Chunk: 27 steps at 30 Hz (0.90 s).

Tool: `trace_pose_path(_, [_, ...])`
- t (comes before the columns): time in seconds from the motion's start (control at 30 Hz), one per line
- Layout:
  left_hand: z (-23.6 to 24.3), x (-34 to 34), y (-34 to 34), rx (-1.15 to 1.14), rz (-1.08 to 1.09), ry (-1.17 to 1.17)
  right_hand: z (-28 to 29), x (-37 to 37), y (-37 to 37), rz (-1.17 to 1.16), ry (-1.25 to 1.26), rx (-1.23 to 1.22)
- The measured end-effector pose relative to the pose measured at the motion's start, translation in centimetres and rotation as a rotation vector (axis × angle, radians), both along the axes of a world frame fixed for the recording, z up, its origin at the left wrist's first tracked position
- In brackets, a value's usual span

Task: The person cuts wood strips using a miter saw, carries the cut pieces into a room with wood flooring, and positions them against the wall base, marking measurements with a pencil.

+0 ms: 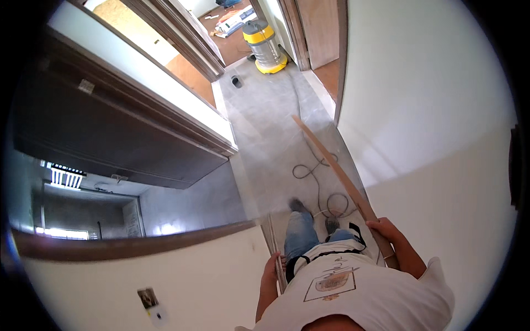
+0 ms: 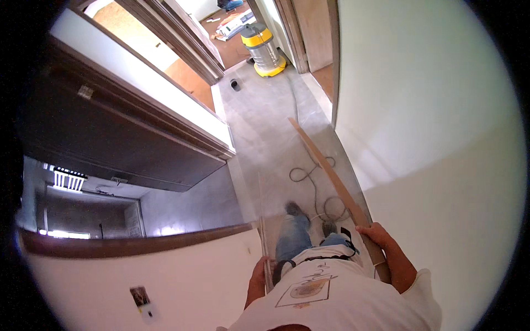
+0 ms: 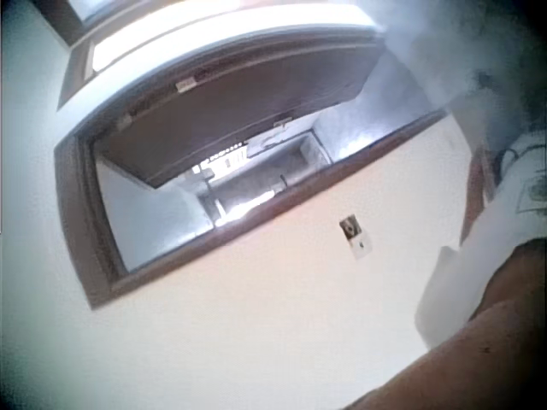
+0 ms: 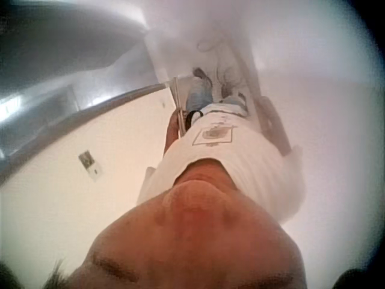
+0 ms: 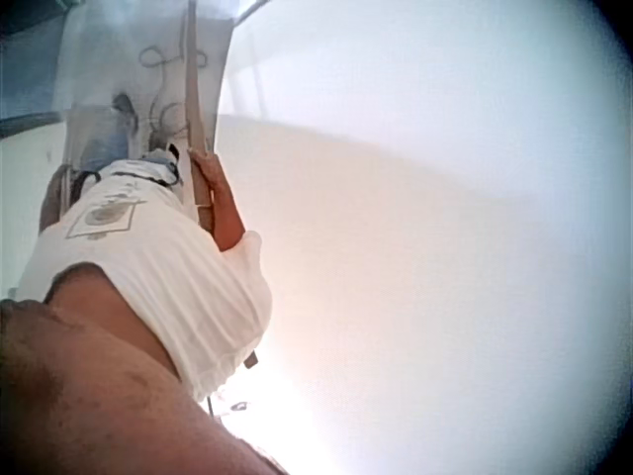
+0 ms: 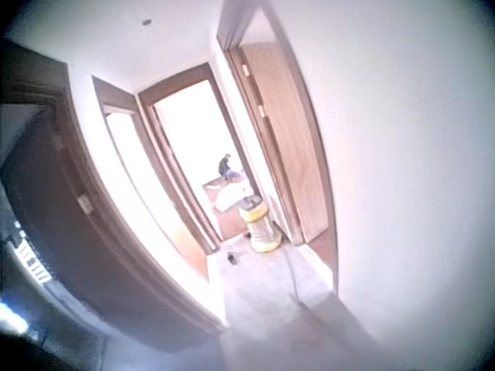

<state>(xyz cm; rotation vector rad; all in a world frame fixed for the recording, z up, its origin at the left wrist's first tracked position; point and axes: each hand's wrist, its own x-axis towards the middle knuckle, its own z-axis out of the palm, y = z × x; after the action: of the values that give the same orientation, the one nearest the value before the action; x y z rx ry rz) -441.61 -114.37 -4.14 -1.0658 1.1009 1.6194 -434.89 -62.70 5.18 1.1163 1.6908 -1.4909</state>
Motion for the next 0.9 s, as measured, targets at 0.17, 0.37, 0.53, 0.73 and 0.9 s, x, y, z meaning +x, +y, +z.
trace_pose_path(0.17, [-2.5,-16.3,1.8,-0.026,0.003,0.057,-0.3,-12.4,1.0,0.050,-0.021,0.098])
trace_pose_path(0.37, [-4.2,-39.7,3.6,-0.015,-0.061,0.036,2.2,-26.1,0.5,-0.047,-0.082,0.147])
trace_pose_path(0.53, [-1.4,-54.4,4.0,-0.074,-0.114,0.060,5.8,-35.3,0.5,-0.048,-0.075,0.115])
trace_pose_path(0.73, [-2.2,-69.0,9.2,0.069,-0.206,-0.024,9.5,-43.8,1.1,-0.065,-0.164,0.210])
trace_pose_path(0.9, [-2.9,-76.2,13.9,0.128,-0.219,-0.057,11.4,-50.5,3.3,-0.134,-0.234,0.125])
